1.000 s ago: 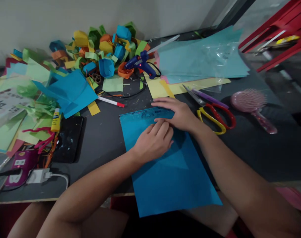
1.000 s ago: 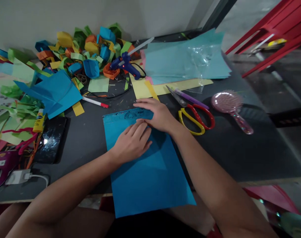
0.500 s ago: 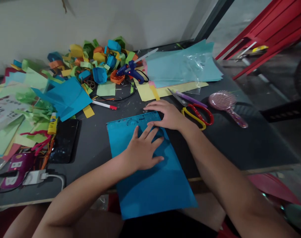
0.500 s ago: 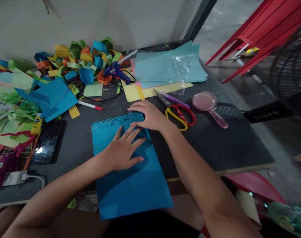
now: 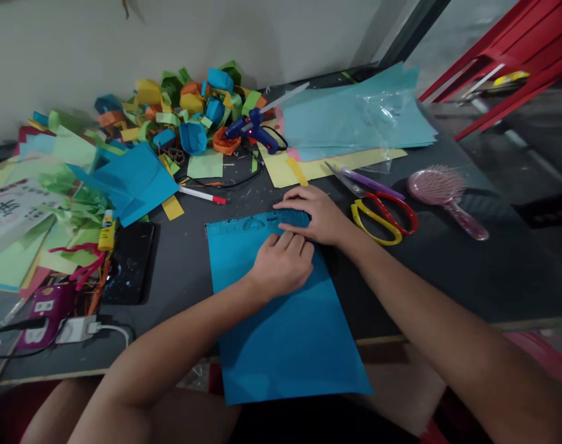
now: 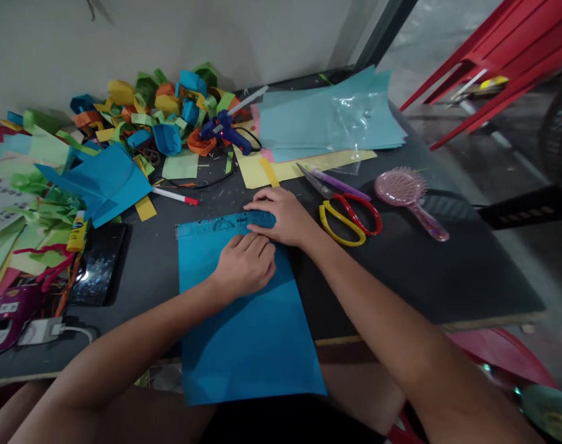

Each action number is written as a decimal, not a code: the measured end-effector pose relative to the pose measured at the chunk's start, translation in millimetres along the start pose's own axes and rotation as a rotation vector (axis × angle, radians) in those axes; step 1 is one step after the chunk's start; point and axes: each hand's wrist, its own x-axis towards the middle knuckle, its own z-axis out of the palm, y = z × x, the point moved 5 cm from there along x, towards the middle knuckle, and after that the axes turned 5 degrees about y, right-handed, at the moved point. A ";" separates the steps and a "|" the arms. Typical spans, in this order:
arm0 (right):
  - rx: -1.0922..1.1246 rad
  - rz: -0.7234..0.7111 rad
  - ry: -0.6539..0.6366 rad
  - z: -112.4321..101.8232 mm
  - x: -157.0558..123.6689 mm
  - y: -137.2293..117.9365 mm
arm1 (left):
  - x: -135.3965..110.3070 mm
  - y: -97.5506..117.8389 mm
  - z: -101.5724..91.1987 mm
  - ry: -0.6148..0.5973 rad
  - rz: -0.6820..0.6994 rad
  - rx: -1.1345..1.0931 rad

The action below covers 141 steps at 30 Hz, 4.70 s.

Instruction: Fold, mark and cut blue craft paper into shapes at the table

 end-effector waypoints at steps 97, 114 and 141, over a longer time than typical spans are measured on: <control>-0.119 -0.072 0.090 -10.1 -8.0 -17.0 | -4.4 -21.4 1.0 -0.296 -0.749 0.200; -0.112 -0.024 0.083 -8.8 -9.2 -18.3 | -4.0 -22.2 0.3 -0.286 -0.740 0.205; -0.132 -0.011 0.069 -8.4 -9.8 -18.6 | -5.1 -22.5 1.7 -0.261 -0.744 0.198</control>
